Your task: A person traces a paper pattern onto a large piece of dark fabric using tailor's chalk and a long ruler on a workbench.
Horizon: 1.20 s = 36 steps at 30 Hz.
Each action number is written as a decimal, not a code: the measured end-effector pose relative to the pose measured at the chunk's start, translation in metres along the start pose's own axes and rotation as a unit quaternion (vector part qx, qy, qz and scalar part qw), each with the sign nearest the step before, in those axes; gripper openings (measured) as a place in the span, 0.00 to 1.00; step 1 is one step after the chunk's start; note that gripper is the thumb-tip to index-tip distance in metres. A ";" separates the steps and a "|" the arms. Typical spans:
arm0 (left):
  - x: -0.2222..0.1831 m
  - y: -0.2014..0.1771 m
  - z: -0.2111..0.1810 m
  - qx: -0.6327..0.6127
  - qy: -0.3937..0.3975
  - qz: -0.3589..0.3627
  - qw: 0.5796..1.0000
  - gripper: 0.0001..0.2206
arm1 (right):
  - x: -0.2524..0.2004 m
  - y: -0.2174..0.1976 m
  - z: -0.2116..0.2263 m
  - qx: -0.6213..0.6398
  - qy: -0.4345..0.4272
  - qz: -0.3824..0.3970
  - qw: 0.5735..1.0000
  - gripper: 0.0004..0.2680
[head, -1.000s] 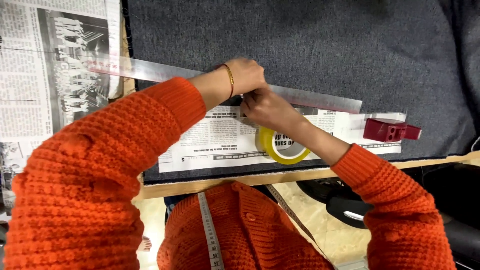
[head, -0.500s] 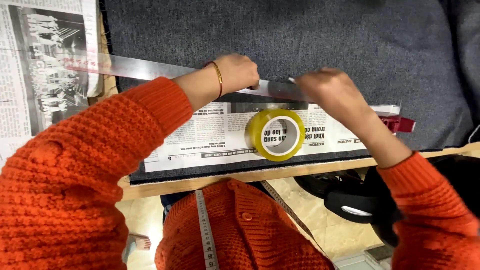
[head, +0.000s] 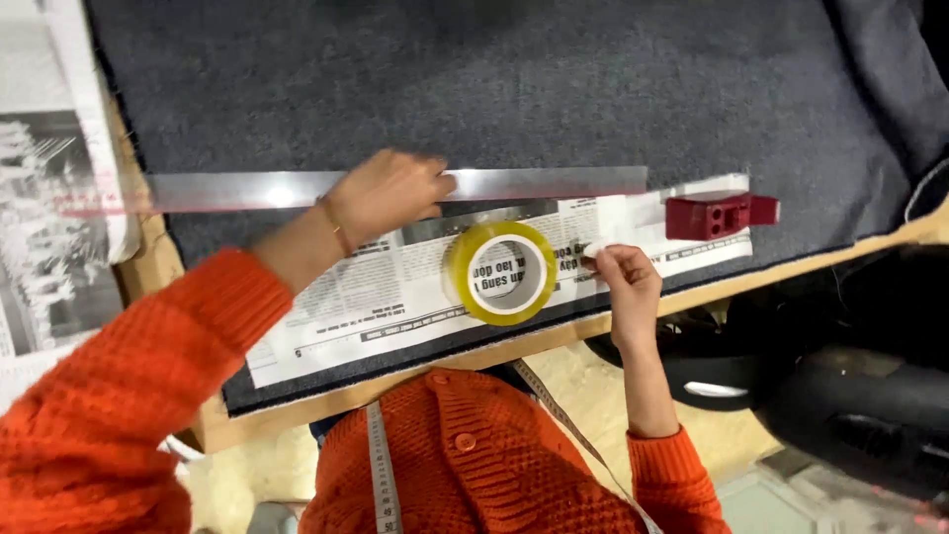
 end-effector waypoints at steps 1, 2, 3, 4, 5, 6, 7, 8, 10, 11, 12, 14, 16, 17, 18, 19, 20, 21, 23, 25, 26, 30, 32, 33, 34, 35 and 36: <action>-0.005 0.007 -0.003 0.002 0.010 0.001 1.000 0.08 | 0.001 -0.001 0.002 0.001 0.002 -0.010 1.000 0.02; -0.009 0.012 -0.004 0.015 -0.014 -0.033 0.999 0.11 | 0.003 -0.001 0.007 -0.059 -0.026 0.013 0.998 0.02; -0.014 0.016 -0.004 0.027 -0.037 -0.068 0.997 0.14 | 0.005 0.000 0.011 -0.119 -0.053 0.037 0.991 0.03; -0.021 0.028 -0.010 0.028 -0.028 -0.067 0.997 0.14 | 0.004 0.003 0.020 -0.119 -0.050 0.028 0.991 0.03; -0.029 0.033 -0.013 0.037 -0.043 -0.152 0.987 0.18 | 0.003 0.008 0.031 -0.150 -0.081 0.036 0.985 0.03; -0.039 0.037 -0.016 0.044 -0.060 -0.236 0.969 0.25 | 0.005 0.014 0.042 -0.181 -0.112 0.045 0.976 0.04; -0.048 0.034 -0.030 0.044 -0.053 -0.237 0.969 0.25 | 0.004 0.015 0.048 -0.181 -0.110 0.038 0.976 0.04; -0.059 0.030 -0.040 0.003 -0.083 -0.245 0.966 0.25 | 0.004 0.018 0.056 -0.195 -0.143 0.034 0.970 0.05; -0.081 0.029 -0.060 -0.039 -0.112 -0.252 0.960 0.26 | 0.005 0.020 0.058 -0.210 -0.176 0.029 0.961 0.07; -0.092 0.032 -0.068 -0.053 -0.138 -0.252 0.956 0.24 | 0.006 0.018 0.054 -0.238 -0.198 0.002 0.951 0.09; -0.105 0.036 -0.076 -0.067 -0.168 -0.250 0.951 0.22 | 0.006 0.018 0.050 -0.265 -0.220 -0.022 0.939 0.12; -0.126 0.054 -0.076 -0.067 -0.202 -0.240 0.947 0.21 | 0.003 0.022 0.044 -0.268 -0.222 -0.007 0.937 0.12; -0.148 0.067 -0.072 -0.063 -0.244 -0.230 0.940 0.20 | 0.000 0.029 0.045 -0.266 -0.229 0.016 0.936 0.12; -0.158 0.070 -0.070 -0.041 -0.266 -0.229 0.935 0.21 | -0.001 0.034 0.047 -0.240 -0.216 0.041 0.946 0.11; -0.168 0.073 -0.067 -0.019 -0.287 -0.230 0.930 0.22 | -0.003 0.038 0.050 -0.214 -0.203 0.063 0.953 0.10; -0.175 0.074 -0.063 -0.015 -0.296 -0.230 0.927 0.22 | -0.005 0.042 0.053 -0.210 -0.207 0.072 0.953 0.10; -0.181 0.075 -0.058 -0.012 -0.315 -0.230 0.921 0.22 | -0.007 0.045 0.056 -0.191 -0.199 0.084 0.958 0.12; -0.188 0.076 -0.055 -0.008 -0.333 -0.229 0.915 0.23 | -0.008 0.048 0.059 -0.172 -0.190 0.096 0.962 0.13; -0.192 0.071 -0.052 -0.012 -0.349 -0.228 0.909 0.23 | -0.012 0.054 0.060 -0.164 -0.209 0.112 0.958 0.14; -0.196 0.071 -0.050 -0.015 -0.368 -0.224 0.902 0.23 | -0.020 0.062 0.060 -0.155 -0.225 0.131 0.953 0.15; -0.196 0.072 -0.050 -0.021 -0.368 -0.226 0.902 0.23 | -0.024 0.066 0.061 -0.145 -0.243 0.151 0.947 0.19; -0.198 0.086 -0.048 -0.044 -0.382 -0.215 0.898 0.25 | -0.040 0.081 0.065 -0.100 -0.249 0.239 0.933 0.40; -0.200 0.086 -0.048 -0.048 -0.386 -0.210 0.897 0.24 | -0.043 0.087 0.072 -0.122 -0.250 0.252 0.927 0.41; -0.199 0.087 -0.048 -0.054 -0.385 -0.205 0.898 0.24 | -0.044 0.088 0.075 -0.146 -0.250 0.259 0.921 0.43; -0.199 0.087 -0.048 -0.055 -0.385 -0.205 0.898 0.24 | -0.044 0.088 0.077 -0.147 -0.250 0.259 0.921 0.43; -0.199 0.087 -0.048 -0.055 -0.385 -0.202 0.899 0.24 | -0.043 0.088 0.079 -0.159 -0.251 0.262 0.918 0.43; -0.199 0.086 -0.047 -0.054 -0.386 -0.199 0.899 0.24 | -0.041 0.089 0.082 -0.169 -0.252 0.266 0.915 0.42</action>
Point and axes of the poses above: each hand's wrist, its own x-axis towards the middle knuckle, its own y-axis out of the palm, z = x × y, the point moved 4 cm from there along x, towards the middle knuckle, and after that the axes turned 12 degrees about -y, right-handed, at the moved point
